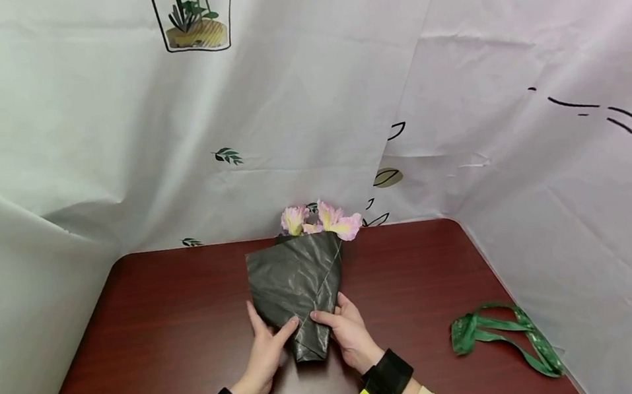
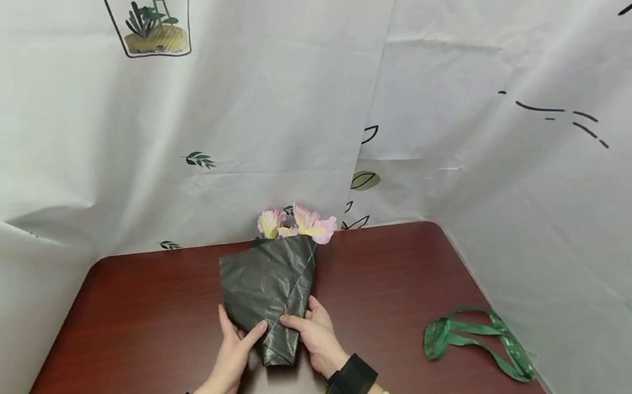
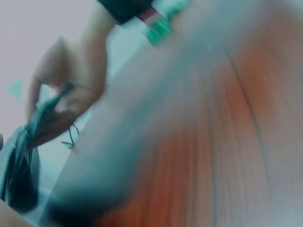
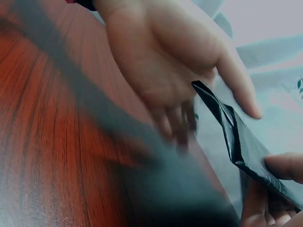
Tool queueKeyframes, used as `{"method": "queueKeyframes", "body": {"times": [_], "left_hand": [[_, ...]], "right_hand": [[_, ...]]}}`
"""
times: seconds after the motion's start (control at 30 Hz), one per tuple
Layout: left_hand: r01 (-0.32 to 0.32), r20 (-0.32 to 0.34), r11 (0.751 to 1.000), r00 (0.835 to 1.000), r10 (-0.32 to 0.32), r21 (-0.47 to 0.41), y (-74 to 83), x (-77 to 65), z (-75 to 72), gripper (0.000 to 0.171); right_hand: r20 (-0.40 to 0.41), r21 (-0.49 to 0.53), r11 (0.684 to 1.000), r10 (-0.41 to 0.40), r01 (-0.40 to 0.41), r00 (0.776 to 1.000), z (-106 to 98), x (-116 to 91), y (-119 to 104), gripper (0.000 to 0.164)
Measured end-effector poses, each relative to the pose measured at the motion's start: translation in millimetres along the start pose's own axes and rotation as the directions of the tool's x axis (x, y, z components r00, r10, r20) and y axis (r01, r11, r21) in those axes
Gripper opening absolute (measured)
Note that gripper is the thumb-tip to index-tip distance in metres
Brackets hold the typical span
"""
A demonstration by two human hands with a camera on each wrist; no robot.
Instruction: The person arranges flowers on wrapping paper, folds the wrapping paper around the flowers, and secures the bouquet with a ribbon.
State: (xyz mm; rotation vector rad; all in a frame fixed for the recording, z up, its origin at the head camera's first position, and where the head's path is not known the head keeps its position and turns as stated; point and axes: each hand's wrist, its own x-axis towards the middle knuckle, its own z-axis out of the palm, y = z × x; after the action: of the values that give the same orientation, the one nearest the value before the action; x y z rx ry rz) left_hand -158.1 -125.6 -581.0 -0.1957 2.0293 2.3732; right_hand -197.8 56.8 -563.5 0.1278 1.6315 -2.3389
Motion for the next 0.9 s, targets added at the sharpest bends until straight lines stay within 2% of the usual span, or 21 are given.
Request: {"method": "queueKeyframes", "body": {"times": [0.03,0.07,0.13,0.2,0.27,0.33,0.47,0.63,0.73,0.9], "left_hand": [[0.062,0.030,0.994,0.998,-0.059,-0.091,2.8,-0.7,1.3,0.122],[0.118,0.068,0.977,0.992,-0.107,-0.179,5.2,-1.4,2.3,0.111],[0.202,0.150,0.934,0.975,-0.164,-0.293,8.5,-3.1,3.8,0.085],[0.274,0.216,0.900,0.954,-0.209,-0.339,9.6,-5.0,4.9,0.058],[0.307,0.258,0.888,0.940,-0.225,-0.343,7.9,-5.7,5.4,0.041],[0.308,0.280,0.891,0.935,-0.218,-0.333,5.2,-6.1,6.0,0.039],[0.284,0.276,0.913,0.939,-0.204,-0.293,-1.7,-7.3,6.6,0.045],[0.264,0.240,0.931,0.949,-0.204,-0.251,-4.8,-11.5,4.8,0.043],[0.259,0.204,0.932,0.956,-0.210,-0.254,-2.3,-15.4,4.1,0.039],[0.240,0.156,0.935,0.966,-0.204,-0.262,4.1,-20.4,-1.3,0.040]], "right_hand": [[0.003,0.000,1.000,-0.003,0.003,1.000,0,-1,0,0.074],[0.005,-0.003,1.000,-0.004,0.004,1.000,1,-1,1,0.075],[0.010,-0.009,1.000,-0.004,0.004,1.000,0,-3,2,0.077],[0.011,-0.014,1.000,0.001,-0.001,1.000,-1,-4,5,0.079],[0.017,-0.026,1.000,-0.006,0.006,1.000,-3,-5,7,0.079],[0.026,-0.040,0.999,-0.013,0.014,1.000,-4,-5,10,0.077],[0.051,-0.075,0.997,-0.024,0.028,0.998,-6,-8,12,0.070],[0.052,-0.121,0.992,-0.029,0.035,0.998,-4,-11,10,0.070],[0.062,-0.160,0.987,-0.022,0.032,0.998,-5,-12,9,0.073],[0.114,-0.168,0.985,-0.005,0.024,0.993,-14,-13,9,0.073]]}}
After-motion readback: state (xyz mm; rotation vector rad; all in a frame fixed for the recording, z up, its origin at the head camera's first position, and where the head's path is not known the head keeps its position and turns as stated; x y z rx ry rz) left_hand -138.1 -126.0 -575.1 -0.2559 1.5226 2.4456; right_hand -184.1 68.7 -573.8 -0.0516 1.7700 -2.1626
